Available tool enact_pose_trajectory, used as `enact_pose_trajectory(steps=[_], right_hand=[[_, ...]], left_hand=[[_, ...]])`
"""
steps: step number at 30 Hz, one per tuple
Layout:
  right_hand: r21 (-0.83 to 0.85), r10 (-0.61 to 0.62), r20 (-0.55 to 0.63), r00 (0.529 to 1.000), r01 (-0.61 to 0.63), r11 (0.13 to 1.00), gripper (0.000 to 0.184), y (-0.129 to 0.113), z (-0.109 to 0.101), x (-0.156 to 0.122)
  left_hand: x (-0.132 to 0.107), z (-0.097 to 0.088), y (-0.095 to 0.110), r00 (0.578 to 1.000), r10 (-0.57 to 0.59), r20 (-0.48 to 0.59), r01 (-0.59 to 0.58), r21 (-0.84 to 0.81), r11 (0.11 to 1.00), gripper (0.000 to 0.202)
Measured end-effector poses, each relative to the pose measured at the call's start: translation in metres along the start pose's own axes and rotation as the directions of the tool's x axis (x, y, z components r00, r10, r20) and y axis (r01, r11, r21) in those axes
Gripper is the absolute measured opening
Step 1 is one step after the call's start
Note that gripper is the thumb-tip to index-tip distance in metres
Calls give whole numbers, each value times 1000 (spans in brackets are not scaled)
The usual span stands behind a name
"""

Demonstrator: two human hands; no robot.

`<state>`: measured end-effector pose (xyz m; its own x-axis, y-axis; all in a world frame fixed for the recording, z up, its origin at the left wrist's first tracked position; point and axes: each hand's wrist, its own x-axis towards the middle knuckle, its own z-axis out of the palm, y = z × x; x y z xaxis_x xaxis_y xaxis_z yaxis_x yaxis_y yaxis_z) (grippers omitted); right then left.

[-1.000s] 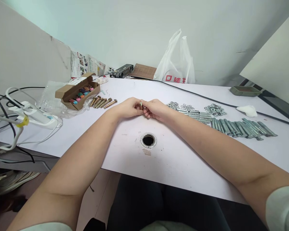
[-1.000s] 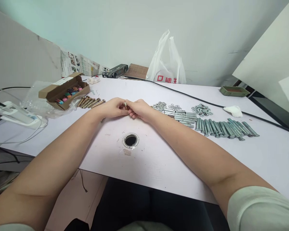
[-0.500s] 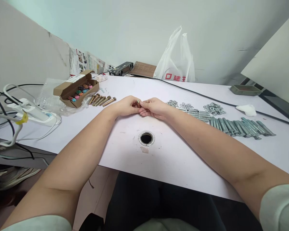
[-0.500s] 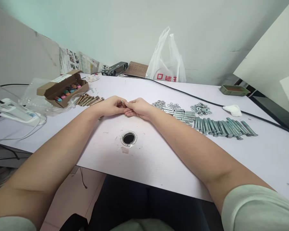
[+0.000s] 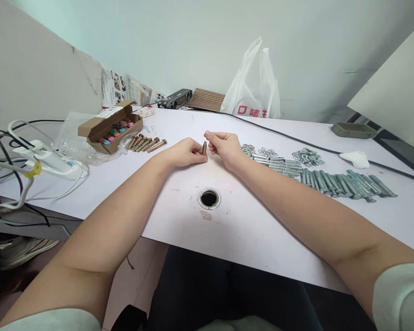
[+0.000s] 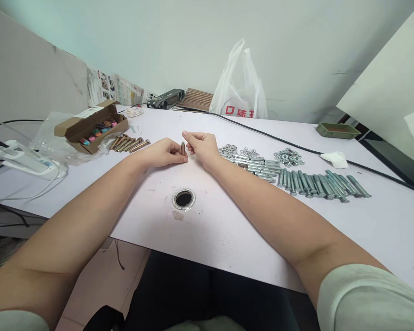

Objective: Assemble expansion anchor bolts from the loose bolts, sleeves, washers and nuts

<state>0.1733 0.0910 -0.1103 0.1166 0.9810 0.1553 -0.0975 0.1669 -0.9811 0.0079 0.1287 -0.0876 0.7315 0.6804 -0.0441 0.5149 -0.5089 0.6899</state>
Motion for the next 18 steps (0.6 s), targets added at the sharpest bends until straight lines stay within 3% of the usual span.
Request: enact_pose_trajectory(steps=[3,7,12,18], right_hand=[[-88,-123,64,990,129,988,32,2,-3,3],[-74,-179,185,966,195,978,34,6,-8,4],[-212,-325,349,879,412,886,27,2,-16,-2],[-343,-409,341,846,517,784,17,-2,-19,-3]], left_hand=[[0,2,1,1000,5,-7,-5,9,1000,25],[-1,2,2,999,11,-31,-10,46,999,23],[-3,1,4,1000,-1,-22,2,19,1000,19],[-4,0,4,1000,-10,-9,10,-12,1000,21]])
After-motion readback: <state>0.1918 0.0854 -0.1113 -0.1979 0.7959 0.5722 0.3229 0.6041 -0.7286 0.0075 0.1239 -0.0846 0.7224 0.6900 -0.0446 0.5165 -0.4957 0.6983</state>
